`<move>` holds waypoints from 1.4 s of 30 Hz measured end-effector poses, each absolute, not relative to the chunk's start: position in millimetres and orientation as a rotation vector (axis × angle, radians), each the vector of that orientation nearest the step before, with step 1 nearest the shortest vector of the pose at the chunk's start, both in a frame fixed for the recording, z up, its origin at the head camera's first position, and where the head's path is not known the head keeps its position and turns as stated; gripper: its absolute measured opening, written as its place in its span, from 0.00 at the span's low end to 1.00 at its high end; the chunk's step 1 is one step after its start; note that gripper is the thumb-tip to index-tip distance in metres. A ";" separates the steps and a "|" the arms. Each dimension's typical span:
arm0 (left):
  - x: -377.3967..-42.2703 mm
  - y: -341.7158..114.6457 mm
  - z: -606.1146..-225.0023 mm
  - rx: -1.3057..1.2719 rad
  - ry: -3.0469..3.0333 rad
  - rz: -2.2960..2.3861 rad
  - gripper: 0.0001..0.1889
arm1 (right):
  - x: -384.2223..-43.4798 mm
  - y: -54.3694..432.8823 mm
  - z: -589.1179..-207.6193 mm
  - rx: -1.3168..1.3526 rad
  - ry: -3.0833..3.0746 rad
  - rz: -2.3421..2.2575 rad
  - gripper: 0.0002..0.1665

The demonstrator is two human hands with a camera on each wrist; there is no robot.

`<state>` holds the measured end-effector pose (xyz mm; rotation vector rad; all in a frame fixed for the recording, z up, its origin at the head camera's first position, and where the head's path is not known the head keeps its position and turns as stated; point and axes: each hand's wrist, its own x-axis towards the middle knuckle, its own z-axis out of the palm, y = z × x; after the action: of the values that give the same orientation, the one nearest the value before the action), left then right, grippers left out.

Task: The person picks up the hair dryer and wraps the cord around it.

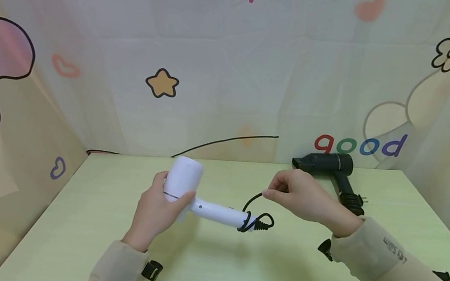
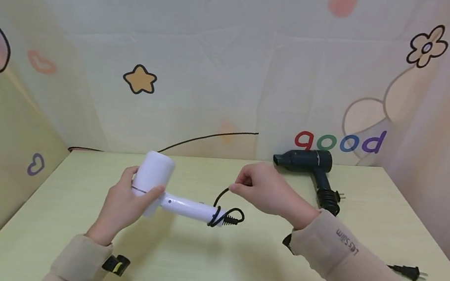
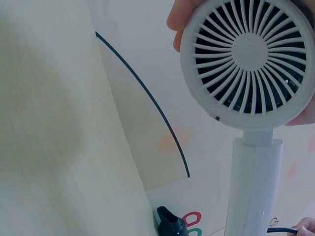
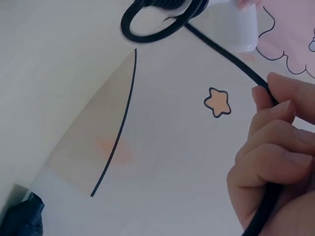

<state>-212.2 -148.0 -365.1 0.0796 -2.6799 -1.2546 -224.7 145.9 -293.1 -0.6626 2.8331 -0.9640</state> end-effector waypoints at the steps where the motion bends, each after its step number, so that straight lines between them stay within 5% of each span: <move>1: -212.4 -147.8 -365.3 0.090 -2.679 -1.247 0.39 | -223.0 144.8 -292.3 -0.667 2.832 -0.966 0.07; 29: -226.3 -148.7 -368.5 0.275 -2.522 -1.244 0.38 | -192.6 131.6 -304.5 -0.630 2.749 -1.219 0.07; 42: -232.0 -153.4 -365.1 0.332 -2.421 -1.317 0.39 | -170.0 125.3 -326.9 -0.749 2.766 -1.352 0.15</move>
<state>-232.0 -153.4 -365.1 0.3324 -2.4211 -1.3167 -170.0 125.3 -326.9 -0.7491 2.7659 -1.3521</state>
